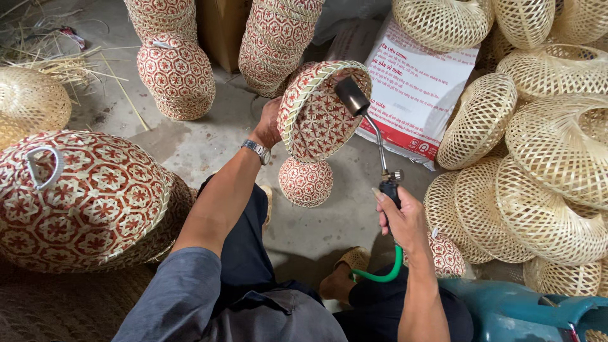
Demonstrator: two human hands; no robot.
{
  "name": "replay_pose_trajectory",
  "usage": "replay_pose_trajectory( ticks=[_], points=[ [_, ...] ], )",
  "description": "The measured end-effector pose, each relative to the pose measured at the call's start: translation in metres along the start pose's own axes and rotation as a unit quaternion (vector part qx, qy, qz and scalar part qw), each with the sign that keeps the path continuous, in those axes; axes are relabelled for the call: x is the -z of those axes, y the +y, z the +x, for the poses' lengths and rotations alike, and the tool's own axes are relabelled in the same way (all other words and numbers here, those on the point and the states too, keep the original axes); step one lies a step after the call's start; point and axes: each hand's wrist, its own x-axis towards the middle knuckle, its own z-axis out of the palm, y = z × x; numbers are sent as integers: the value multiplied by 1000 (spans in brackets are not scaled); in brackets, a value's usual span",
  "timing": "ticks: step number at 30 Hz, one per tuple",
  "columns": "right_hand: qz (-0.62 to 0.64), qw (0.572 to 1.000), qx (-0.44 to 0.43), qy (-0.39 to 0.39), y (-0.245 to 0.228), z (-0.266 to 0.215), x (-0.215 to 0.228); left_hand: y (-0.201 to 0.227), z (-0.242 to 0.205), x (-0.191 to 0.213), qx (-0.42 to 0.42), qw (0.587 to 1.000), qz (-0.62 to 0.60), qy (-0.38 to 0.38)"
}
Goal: The person sits on the floor and uses a handheld blowtorch to apply flame to the surface of woven baskets. They pick up individual baskets, rotate them to expose different areas to the flame, and then place them back into a stack. The process is repeated for multiple baskets.
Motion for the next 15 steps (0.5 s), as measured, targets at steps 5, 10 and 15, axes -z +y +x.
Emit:
replay_pose_trajectory(
  ticks=[5,10,15],
  points=[
    [-116,991,-58,35,3,-1,-1,2,-2,4,79,973,214,-45],
    [-71,986,-123,-86,13,-22,4,10,0,13,23,917,398,3],
    [12,997,-70,-16,7,-15,3,5,-2,1,24,936,352,5]
  ],
)
